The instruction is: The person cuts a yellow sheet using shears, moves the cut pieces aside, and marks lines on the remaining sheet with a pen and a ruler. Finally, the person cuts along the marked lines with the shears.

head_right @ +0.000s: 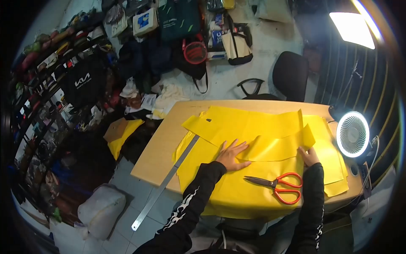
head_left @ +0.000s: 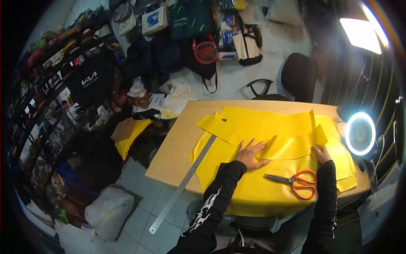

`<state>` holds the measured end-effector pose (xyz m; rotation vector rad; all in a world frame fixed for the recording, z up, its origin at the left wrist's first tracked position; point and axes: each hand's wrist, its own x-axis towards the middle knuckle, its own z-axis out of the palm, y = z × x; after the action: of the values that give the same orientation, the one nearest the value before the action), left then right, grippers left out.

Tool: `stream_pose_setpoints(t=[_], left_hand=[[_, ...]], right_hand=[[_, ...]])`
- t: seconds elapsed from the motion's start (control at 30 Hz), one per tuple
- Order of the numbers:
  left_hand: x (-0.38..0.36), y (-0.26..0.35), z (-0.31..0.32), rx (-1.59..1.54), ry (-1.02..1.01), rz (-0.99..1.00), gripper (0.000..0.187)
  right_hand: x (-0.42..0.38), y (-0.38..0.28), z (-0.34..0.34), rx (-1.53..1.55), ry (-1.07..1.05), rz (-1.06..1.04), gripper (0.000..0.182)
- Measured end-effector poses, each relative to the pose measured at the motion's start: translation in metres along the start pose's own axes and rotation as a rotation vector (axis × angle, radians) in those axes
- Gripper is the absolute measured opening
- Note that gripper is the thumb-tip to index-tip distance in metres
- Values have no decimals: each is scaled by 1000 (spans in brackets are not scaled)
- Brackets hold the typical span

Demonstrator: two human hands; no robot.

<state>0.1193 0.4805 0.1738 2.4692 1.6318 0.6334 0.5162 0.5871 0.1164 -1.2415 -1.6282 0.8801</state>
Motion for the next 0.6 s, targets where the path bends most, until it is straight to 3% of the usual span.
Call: stream_pose_setpoints(t=[0.13,0.23,0.33,0.37,0.47,0.5,0.6], left_hand=[[-3,6,-9,-128,-34,18,73],[-5,5,-9,-171,9,26,70],[-6,5,-9,-187,28,21,68],[-6,4,-8,-192,29,23,68],[-5,-2,-1,-216,56,32,68],[-4,-5,3,-234,66,34,68],[-2,-8,6,-196,101,21,70]], right_hand=[[-2,-9,0,-18,-29,-46,26],[2,-1,0,-148,41,67,26],[-4,-14,3,-10,10,-11,27],[-11,-33,2,-119,16,52,27],[-9,-34,5,-43,-7,9,27],[-10,-37,1,-116,-12,86,26],[-1,-7,2,-38,32,-22,25]])
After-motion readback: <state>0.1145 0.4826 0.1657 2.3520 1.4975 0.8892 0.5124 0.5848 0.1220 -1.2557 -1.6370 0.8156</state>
